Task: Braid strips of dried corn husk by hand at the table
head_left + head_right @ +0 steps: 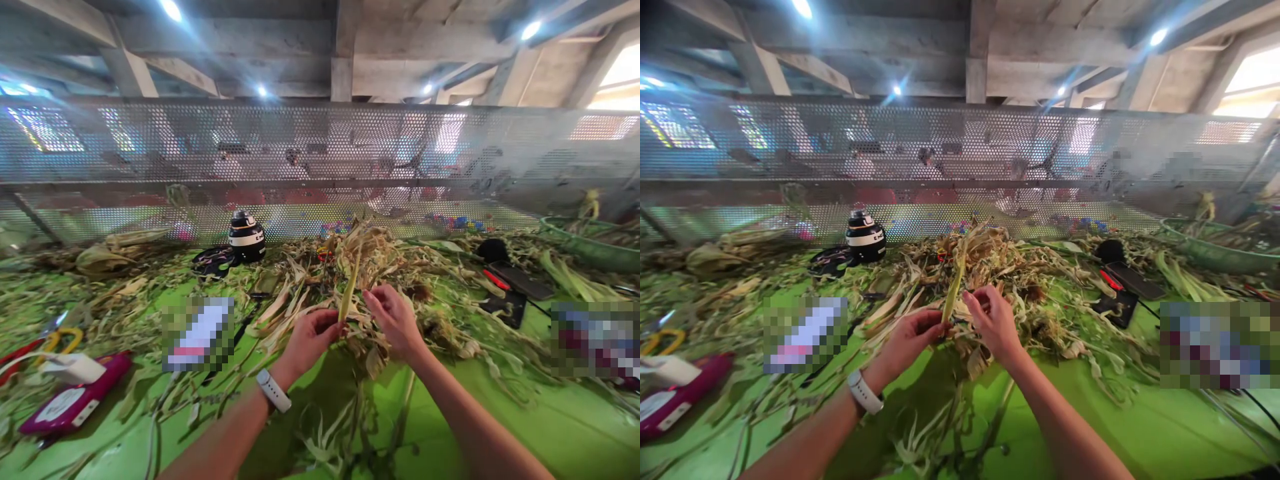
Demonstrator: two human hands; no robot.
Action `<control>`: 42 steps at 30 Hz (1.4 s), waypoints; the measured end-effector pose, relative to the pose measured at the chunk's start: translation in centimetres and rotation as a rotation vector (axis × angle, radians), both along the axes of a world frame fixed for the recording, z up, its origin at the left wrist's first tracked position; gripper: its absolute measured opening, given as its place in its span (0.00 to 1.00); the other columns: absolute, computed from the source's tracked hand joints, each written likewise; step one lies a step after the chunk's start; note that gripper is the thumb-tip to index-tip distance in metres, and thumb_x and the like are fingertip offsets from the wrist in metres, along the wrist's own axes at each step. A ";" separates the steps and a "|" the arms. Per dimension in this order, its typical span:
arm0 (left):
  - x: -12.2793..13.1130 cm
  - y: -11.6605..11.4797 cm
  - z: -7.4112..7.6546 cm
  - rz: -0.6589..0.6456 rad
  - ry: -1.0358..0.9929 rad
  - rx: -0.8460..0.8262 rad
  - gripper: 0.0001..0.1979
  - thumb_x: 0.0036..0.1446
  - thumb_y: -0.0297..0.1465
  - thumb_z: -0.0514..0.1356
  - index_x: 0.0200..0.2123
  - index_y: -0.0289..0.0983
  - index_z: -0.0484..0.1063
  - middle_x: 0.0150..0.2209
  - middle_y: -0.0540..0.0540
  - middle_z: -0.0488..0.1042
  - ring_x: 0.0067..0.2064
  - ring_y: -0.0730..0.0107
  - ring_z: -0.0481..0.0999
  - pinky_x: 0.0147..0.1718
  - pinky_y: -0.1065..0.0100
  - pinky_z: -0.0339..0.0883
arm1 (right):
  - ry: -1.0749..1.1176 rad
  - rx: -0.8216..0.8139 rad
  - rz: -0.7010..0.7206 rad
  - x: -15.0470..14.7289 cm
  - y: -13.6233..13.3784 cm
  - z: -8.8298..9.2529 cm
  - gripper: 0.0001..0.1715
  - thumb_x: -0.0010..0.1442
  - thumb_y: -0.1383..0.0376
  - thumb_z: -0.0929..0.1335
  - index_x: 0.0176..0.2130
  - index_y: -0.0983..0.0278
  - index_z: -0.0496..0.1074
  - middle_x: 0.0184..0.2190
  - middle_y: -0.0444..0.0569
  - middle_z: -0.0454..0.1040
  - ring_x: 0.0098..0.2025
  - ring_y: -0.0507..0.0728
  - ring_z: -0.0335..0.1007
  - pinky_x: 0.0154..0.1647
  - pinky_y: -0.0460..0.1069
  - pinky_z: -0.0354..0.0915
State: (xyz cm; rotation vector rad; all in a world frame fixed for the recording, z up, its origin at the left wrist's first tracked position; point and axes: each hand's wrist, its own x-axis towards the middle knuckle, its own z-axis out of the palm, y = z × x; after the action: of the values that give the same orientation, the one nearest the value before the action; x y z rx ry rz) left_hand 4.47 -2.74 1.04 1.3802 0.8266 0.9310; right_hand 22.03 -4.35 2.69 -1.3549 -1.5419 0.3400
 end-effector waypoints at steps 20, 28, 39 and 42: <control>0.2 -0.4 -0.7 0.091 -0.024 -0.032 0.30 0.37 0.36 0.70 0.44 0.35 0.65 0.20 0.57 0.65 0.23 0.77 0.65 0.25 0.74 0.58 | 0.036 -0.291 0.383 -0.9 -0.3 -0.6 0.16 0.56 0.58 0.64 0.21 0.64 0.62 0.17 0.39 0.59 0.21 0.48 0.54 0.22 0.43 0.53; -0.1 -0.9 -1.2 0.083 0.250 0.326 0.20 0.55 0.38 0.56 0.49 0.36 0.66 0.24 0.48 0.74 0.25 0.68 0.72 0.26 0.71 0.61 | -0.145 -0.225 0.324 -1.1 -0.3 -1.2 0.15 0.57 0.61 0.60 0.21 0.62 0.57 0.16 0.38 0.56 0.20 0.48 0.52 0.21 0.43 0.51; -0.3 -1.6 -0.7 0.159 0.611 0.719 0.07 0.53 0.29 0.55 0.35 0.39 0.72 0.31 0.43 0.75 0.31 0.65 0.73 0.29 0.69 0.61 | -0.350 -0.085 0.263 -1.7 -0.4 -1.8 0.13 0.50 0.68 0.62 0.18 0.62 0.52 0.17 0.39 0.55 0.20 0.48 0.49 0.22 0.43 0.47; -0.3 -1.3 -0.4 0.180 0.416 0.519 0.06 0.50 0.28 0.55 0.27 0.37 0.73 0.26 0.45 0.74 0.28 0.68 0.71 0.28 0.70 0.61 | -0.297 -0.102 0.306 -1.7 -0.5 -1.5 0.14 0.49 0.69 0.61 0.18 0.63 0.51 0.16 0.38 0.53 0.21 0.48 0.48 0.22 0.43 0.46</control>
State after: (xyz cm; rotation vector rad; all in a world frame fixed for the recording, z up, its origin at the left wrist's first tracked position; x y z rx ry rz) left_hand 4.21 -4.07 0.64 2.0202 1.0804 1.0592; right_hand 20.34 -4.89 1.18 -1.2891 -2.0115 0.4240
